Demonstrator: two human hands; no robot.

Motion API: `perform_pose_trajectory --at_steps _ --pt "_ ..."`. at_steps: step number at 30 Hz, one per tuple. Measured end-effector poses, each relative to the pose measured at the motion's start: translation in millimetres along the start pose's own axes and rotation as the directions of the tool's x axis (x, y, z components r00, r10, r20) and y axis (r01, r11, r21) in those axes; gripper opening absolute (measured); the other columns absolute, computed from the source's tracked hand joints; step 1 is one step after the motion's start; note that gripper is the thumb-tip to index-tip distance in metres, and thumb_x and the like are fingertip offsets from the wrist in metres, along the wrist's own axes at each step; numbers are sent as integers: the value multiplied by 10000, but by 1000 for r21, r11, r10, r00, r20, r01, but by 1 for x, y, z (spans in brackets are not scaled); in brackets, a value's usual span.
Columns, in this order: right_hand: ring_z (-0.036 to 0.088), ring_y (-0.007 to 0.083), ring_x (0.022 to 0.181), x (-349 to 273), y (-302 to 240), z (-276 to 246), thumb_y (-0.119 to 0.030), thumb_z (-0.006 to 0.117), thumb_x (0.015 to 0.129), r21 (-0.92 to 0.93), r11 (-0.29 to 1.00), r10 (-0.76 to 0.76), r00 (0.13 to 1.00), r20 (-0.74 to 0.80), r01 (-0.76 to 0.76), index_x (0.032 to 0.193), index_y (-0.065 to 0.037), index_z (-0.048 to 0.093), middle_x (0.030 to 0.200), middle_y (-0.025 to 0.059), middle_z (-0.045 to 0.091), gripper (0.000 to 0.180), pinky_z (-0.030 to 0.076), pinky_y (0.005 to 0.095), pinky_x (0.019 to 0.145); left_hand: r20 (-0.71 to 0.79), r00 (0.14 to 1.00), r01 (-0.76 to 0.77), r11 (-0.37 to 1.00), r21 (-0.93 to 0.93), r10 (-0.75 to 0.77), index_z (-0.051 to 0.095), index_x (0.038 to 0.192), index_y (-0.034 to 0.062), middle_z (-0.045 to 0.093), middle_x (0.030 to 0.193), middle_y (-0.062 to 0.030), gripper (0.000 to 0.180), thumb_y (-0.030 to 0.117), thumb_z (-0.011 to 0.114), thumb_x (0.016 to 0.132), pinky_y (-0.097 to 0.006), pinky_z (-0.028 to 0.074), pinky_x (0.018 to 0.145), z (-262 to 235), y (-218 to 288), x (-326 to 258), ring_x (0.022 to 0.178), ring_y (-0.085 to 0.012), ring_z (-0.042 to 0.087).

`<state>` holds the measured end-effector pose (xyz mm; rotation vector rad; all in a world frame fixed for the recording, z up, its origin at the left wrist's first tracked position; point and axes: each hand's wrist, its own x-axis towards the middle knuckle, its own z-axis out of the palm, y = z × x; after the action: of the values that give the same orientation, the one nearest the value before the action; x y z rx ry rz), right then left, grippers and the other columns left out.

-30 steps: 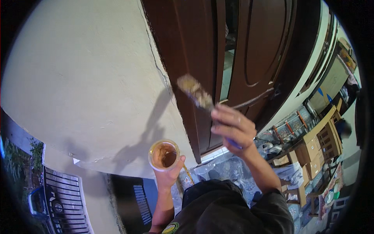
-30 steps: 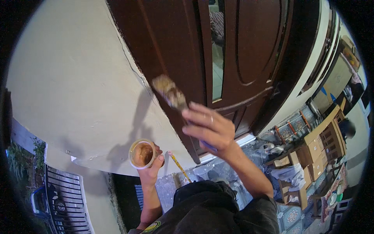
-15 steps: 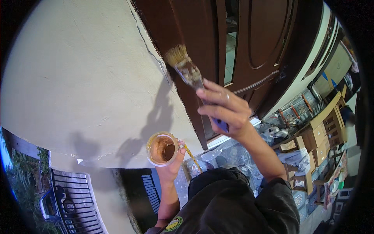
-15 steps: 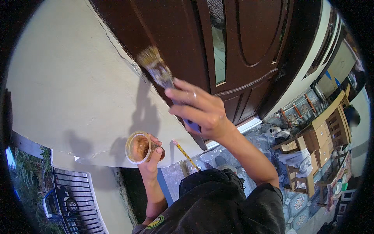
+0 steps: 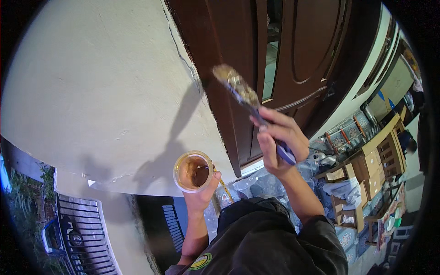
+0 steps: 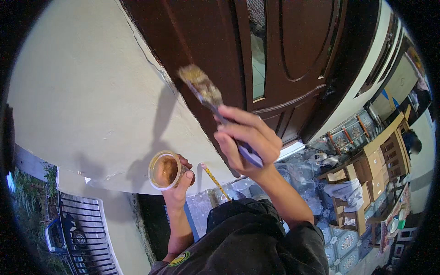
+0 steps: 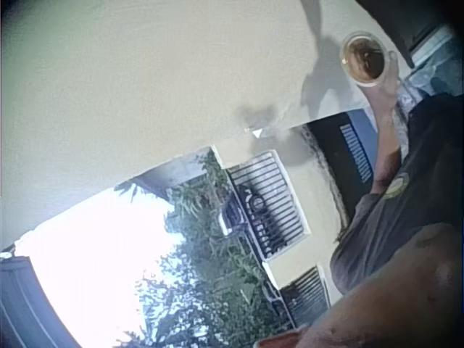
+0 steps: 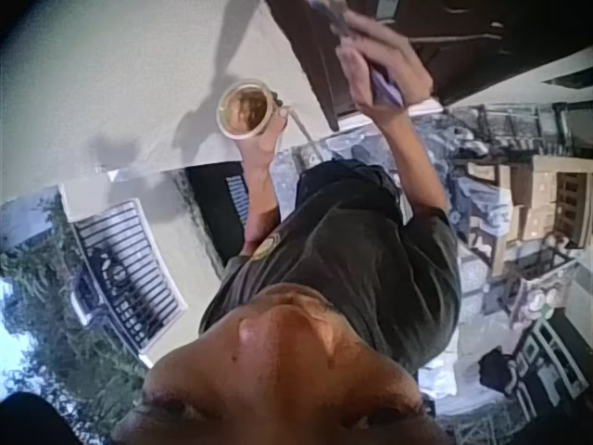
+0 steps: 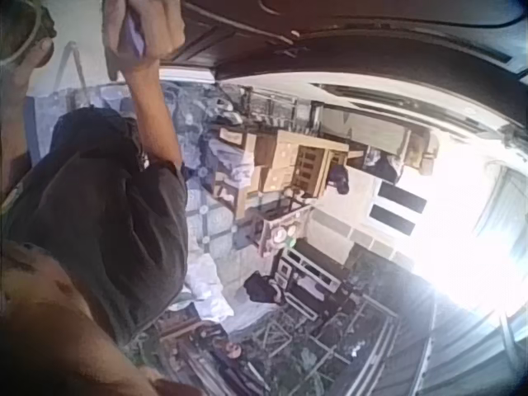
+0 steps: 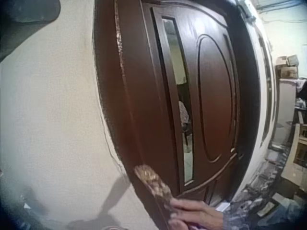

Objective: Apply stain or paint to the outer edge of a wooden door frame using a brush.

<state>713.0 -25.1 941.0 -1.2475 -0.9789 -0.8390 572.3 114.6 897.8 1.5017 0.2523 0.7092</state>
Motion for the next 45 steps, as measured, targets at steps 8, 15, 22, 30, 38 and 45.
perform_pose_trajectory --at_steps 8,15,22,30,38,45 --pt "689 246 780 39 7 30 36 676 685 -21 979 -202 961 -189 202 1006 13 680 971 173 681 322 550 283 723 -32 999 -15 999 41 16 507 1077 15 555 954 -76 417 89 720 726 -280 469 750 3 0 -7 847 -158 565" --pt "680 235 840 61 12 30 -11 699 657 -20 973 -228 944 -239 230 992 1 696 995 184 672 335 541 277 743 -10 999 -34 995 97 35 508 1082 20 561 956 -72 414 77 715 728 -287 471 773 -3 -3 -2 860 -164 573" --pt "685 219 801 57 24 35 52 705 650 -109 946 -315 946 -78 306 972 21 696 991 180 677 323 547 271 700 6 999 -35 996 77 35 509 1087 20 576 955 -72 419 57 716 723 -285 478 764 -5 -8 4 868 -162 576" --pt "680 226 767 17 10 14 55 704 622 -105 982 -147 986 75 154 911 2 707 978 181 672 294 542 275 653 -10 1000 -8 998 64 9 508 1097 17 575 953 -75 436 64 723 719 -279 479 745 -10 -12 10 870 -166 577" --pt "677 259 798 50 18 33 5 682 674 -99 962 -269 947 -177 255 882 24 693 927 214 678 209 540 320 722 -2 996 -91 992 92 92 507 1098 23 571 968 -77 436 53 719 718 -291 482 755 -1 -14 5 869 -164 575" --pt "690 199 739 -31 33 28 25 716 629 -160 985 -68 997 -47 60 892 0 711 945 163 689 264 551 259 653 -11 999 33 998 47 -33 504 1107 19 571 973 -77 426 26 693 725 -303 479 788 -4 -9 -2 868 -166 577"
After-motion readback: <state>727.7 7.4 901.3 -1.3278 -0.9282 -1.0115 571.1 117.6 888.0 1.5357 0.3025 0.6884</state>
